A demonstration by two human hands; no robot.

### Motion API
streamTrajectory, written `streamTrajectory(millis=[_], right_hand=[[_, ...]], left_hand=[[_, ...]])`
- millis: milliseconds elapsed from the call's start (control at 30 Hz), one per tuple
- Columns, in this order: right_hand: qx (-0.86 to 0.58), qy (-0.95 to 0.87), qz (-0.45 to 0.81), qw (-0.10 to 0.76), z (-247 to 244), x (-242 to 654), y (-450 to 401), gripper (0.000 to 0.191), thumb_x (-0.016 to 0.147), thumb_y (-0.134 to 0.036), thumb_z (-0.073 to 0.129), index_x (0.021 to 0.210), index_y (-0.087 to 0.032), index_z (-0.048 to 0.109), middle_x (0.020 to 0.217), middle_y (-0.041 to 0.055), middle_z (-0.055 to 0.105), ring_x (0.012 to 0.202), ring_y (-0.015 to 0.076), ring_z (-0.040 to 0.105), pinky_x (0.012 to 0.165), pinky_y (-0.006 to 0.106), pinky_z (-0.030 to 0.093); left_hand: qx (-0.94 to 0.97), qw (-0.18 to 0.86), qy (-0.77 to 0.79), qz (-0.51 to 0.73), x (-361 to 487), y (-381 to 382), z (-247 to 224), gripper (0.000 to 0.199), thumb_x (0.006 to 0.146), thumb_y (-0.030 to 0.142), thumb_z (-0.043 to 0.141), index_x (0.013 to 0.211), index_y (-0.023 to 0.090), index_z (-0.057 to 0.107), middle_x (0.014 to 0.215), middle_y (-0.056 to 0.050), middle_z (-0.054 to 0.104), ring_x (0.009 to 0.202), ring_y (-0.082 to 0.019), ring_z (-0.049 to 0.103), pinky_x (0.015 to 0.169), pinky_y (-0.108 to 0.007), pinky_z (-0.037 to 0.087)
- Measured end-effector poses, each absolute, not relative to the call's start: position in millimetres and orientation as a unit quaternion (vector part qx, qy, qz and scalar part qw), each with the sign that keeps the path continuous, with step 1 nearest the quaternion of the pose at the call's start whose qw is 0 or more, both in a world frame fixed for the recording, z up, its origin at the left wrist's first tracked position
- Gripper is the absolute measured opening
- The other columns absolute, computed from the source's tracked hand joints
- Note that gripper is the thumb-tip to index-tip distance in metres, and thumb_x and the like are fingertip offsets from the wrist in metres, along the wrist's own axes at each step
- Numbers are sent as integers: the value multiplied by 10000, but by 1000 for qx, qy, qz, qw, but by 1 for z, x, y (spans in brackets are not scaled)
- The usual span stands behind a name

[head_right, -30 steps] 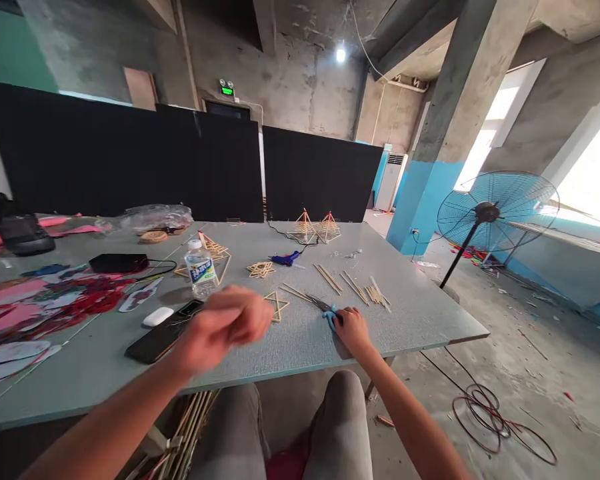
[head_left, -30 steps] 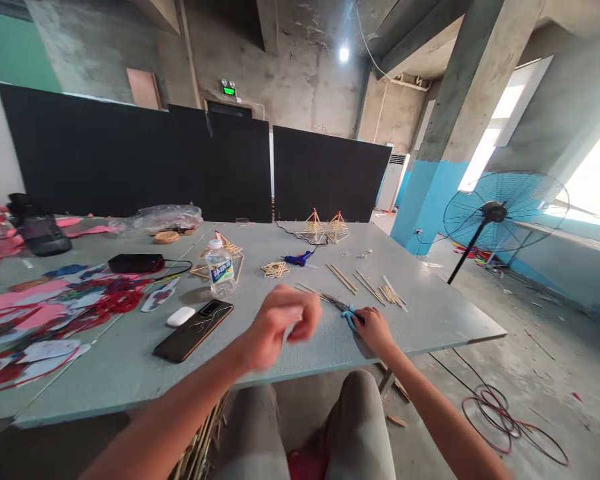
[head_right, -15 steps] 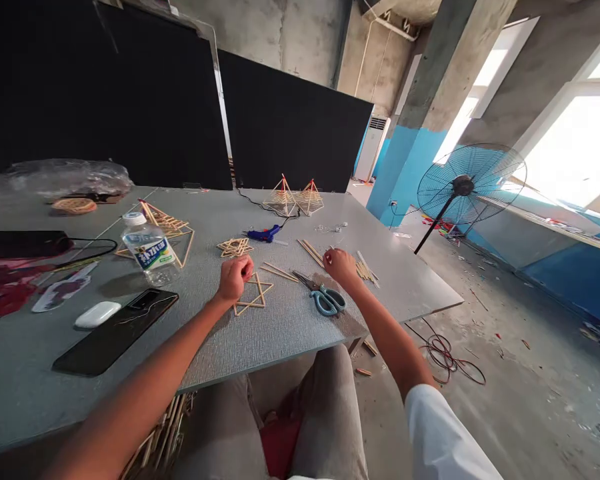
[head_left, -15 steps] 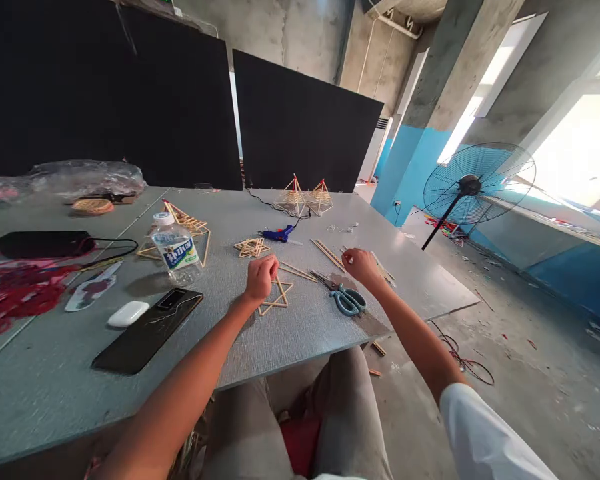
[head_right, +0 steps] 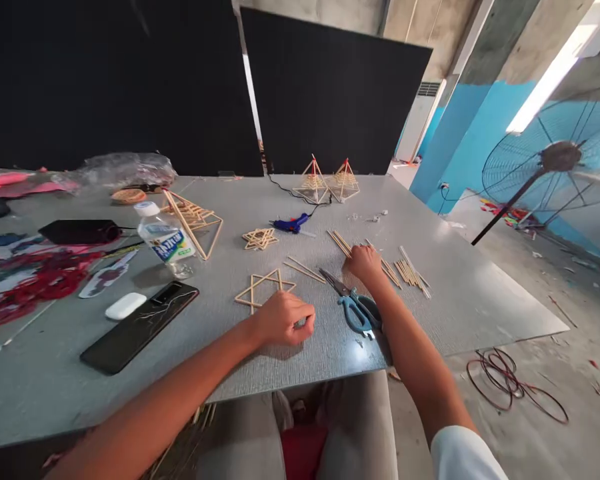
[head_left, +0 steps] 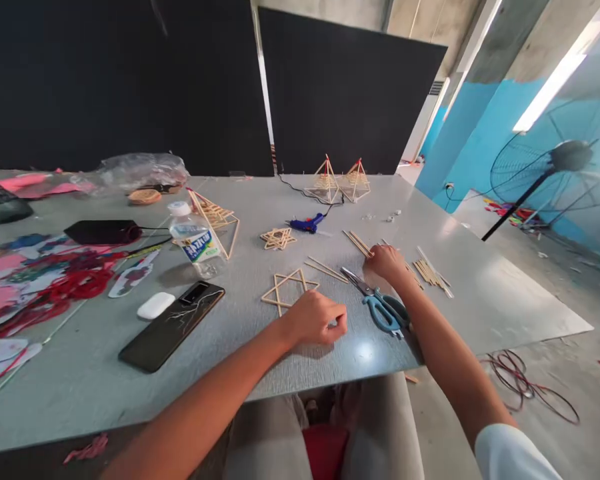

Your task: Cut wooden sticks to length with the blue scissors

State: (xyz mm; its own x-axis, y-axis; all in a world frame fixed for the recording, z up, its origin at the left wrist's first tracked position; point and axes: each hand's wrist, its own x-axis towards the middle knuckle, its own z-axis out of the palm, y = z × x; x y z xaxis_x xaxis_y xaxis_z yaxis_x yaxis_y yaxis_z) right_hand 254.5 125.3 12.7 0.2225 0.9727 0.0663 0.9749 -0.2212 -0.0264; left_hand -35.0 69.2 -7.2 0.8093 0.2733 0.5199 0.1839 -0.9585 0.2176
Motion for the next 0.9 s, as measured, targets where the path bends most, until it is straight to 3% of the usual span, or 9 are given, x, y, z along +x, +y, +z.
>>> streamTrajectory(millis=[433,667,800,900], right_hand=[[-803,-589,54,66,13,240,129,382,991,-243,617,1277,-109,831,1247,232,814,1151,317,769,937,344,562],[-805,-577,45,129,22,229,126,391,1093,-276,473,1274,-92,767,1273,262,795,1190,339,770,917,344,545],[-789,-567,32,233,22,216,126,383,1152,-298,350,1319,-98,631,1229,242,801,1112,333,769,858,347,502],[-766,-573,46,287,15,206,127,321,1159,-294,325,1301,-130,561,1151,209,805,1028,317,756,796,330,446]], left_hand=[[943,55,124,303,-40,76,-6,263,975,187,514,729,222,600,552,34,564,492,-139,484,590,-307,337],[943,88,152,284,-40,76,-2,286,973,224,515,699,217,594,526,38,504,493,-130,463,585,-307,298],[922,183,253,230,-30,67,1,293,982,304,538,731,209,656,550,21,540,530,-138,480,607,-297,324],[824,387,348,225,-15,53,4,234,985,343,581,951,190,756,731,-33,711,657,-168,613,645,-281,445]])
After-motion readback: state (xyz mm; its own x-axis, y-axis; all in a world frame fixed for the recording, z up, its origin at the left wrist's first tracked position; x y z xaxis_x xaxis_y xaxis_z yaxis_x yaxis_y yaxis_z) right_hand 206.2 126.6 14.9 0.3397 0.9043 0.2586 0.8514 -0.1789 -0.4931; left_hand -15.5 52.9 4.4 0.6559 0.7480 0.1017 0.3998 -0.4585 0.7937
